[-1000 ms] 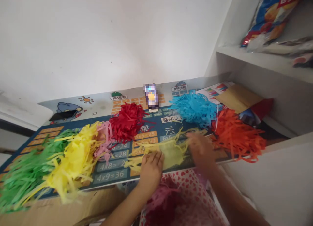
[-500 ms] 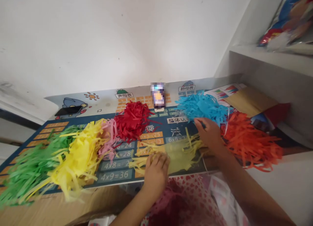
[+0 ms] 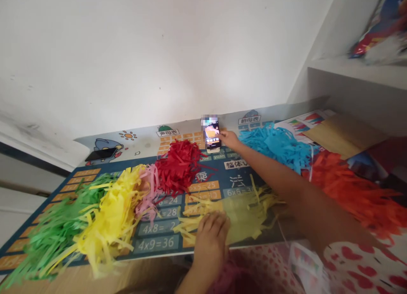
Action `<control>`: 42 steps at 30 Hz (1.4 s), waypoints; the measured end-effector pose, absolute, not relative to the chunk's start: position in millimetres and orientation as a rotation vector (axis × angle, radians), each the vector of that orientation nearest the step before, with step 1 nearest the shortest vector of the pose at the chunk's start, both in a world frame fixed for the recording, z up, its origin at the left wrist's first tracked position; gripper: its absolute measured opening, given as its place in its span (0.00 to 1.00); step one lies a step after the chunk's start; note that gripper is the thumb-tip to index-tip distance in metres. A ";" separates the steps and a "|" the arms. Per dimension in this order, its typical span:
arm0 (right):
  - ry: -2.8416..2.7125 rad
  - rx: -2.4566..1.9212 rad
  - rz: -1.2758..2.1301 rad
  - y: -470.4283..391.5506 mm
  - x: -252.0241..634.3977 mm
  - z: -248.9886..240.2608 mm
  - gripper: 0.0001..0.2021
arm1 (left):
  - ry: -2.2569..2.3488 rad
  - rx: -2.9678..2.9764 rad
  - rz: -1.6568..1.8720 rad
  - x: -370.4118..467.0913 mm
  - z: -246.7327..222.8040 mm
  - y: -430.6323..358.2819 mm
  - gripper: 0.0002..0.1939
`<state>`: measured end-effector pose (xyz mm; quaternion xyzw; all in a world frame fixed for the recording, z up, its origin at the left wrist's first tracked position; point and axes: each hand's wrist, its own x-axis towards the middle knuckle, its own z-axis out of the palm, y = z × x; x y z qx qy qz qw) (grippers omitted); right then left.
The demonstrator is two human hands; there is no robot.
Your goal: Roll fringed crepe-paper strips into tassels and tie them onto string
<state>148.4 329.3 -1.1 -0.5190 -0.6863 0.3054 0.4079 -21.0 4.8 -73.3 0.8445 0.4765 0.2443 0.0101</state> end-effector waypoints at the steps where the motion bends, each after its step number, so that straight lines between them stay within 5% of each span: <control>1: -1.711 -1.316 0.761 325.6 150.1 3.1 0.20 | 1.493 2.628 0.739 -20.9 -72.5 4.5 0.25; 6: -1.787 -1.321 0.754 247.1 161.6 21.8 0.18 | 1.495 2.544 0.670 -16.9 -60.2 3.0 0.21; 9: -2.406 -0.973 0.909 156.9 171.6 25.0 0.15 | 1.520 2.450 0.695 -14.2 -49.4 5.7 0.15; 14: -2.801 -1.037 0.635 56.8 202.1 3.2 0.11 | 1.414 2.399 0.752 -21.1 -40.5 13.3 0.12; 23: -2.346 -1.413 0.804 67.2 225.9 -26.6 0.18 | 1.681 2.186 0.702 -20.4 -33.0 29.0 0.09; 42: -2.393 -1.924 0.411 98.6 192.8 -29.8 0.16 | 2.006 2.267 0.016 -3.7 -21.6 69.4 0.16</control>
